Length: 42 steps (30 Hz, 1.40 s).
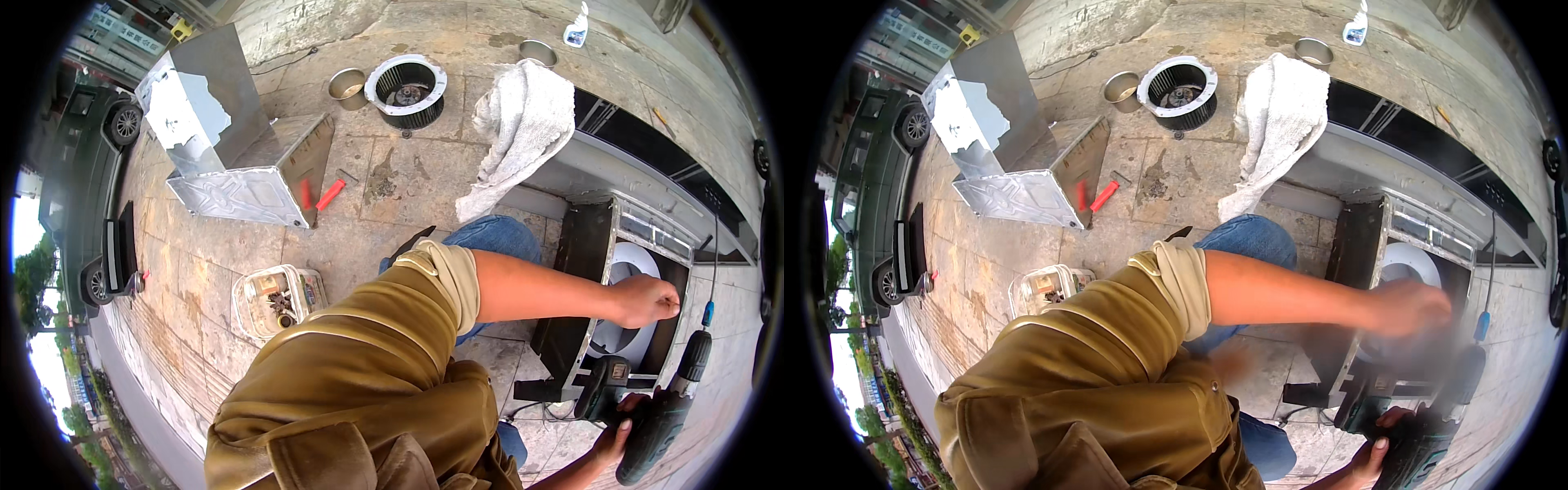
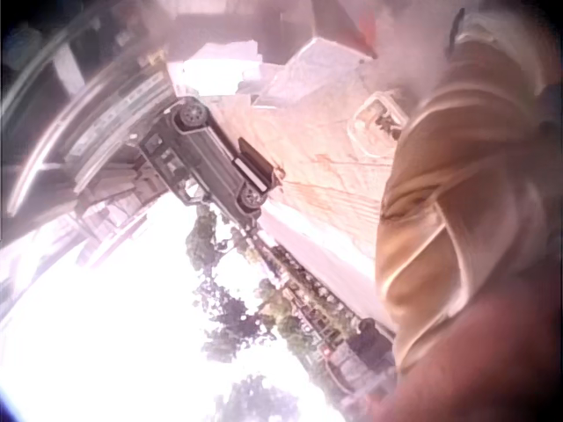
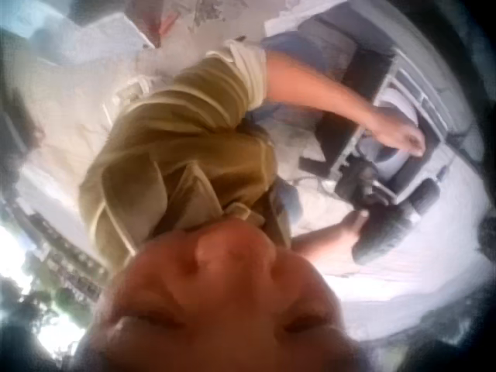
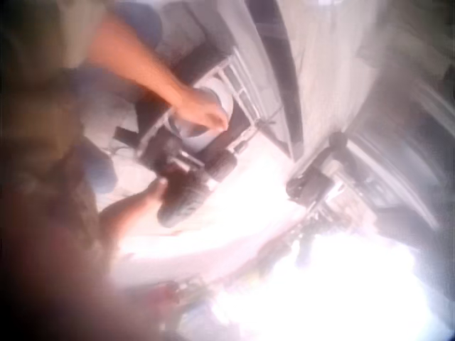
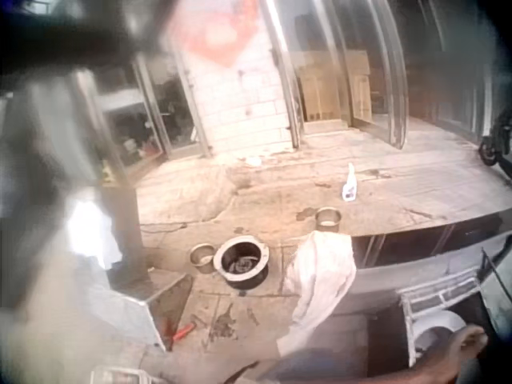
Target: The person uses a power drill to remove screws from the central hub of a fan assembly inside a metal housing. They then remove the fan blade and the metal housing cover, placing them on the ground. The person proceeds to disconnect a power cord and remove a small electrical component from the side of the unit.
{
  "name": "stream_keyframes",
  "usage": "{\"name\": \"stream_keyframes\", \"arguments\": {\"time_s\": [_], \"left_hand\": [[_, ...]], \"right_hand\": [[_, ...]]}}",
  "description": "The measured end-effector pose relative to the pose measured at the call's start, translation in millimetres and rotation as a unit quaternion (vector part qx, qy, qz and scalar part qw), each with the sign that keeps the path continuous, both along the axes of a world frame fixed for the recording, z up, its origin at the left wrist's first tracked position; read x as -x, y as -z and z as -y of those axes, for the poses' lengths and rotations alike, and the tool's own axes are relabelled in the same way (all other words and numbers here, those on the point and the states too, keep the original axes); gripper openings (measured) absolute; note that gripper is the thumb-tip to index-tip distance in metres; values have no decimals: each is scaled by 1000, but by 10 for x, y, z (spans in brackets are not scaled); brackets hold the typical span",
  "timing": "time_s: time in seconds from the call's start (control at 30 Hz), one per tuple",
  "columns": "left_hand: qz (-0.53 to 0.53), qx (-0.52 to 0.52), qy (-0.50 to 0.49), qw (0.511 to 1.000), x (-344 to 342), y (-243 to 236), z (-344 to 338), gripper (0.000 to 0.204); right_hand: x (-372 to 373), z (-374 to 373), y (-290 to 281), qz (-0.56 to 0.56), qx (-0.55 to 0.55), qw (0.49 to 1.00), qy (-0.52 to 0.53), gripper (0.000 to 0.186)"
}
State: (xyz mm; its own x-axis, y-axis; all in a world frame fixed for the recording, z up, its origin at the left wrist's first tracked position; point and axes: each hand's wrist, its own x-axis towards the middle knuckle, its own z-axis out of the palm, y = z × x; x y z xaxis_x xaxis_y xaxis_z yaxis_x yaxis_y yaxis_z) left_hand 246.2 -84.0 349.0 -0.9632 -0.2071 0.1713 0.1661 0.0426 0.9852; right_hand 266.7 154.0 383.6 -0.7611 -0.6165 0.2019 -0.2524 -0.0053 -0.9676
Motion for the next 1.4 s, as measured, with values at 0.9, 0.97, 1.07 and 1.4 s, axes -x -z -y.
{"name": "stream_keyframes", "arguments": {"time_s": [0.9, 0.97, 1.07, 1.4], "left_hand": [[260, -37, -281, 923, -1557, 979, -320, 58], [268, -57, -281, 920, -1614, 953, -356, 53], [277, -56, -377, 882, -1619, 1775, -613, 58], [412, -87, -417, 806, -1937, 2575, -600, 65]], "right_hand": [[353, -17, 2354, -399, -412, 818, -35, 74], [203, 8, 2380, -427, -393, 814, -16, 74], [122, 22, 2288, -467, -387, 795, -14, 74], [252, -54, 2323, -463, -392, 793, 44, 68]]}}
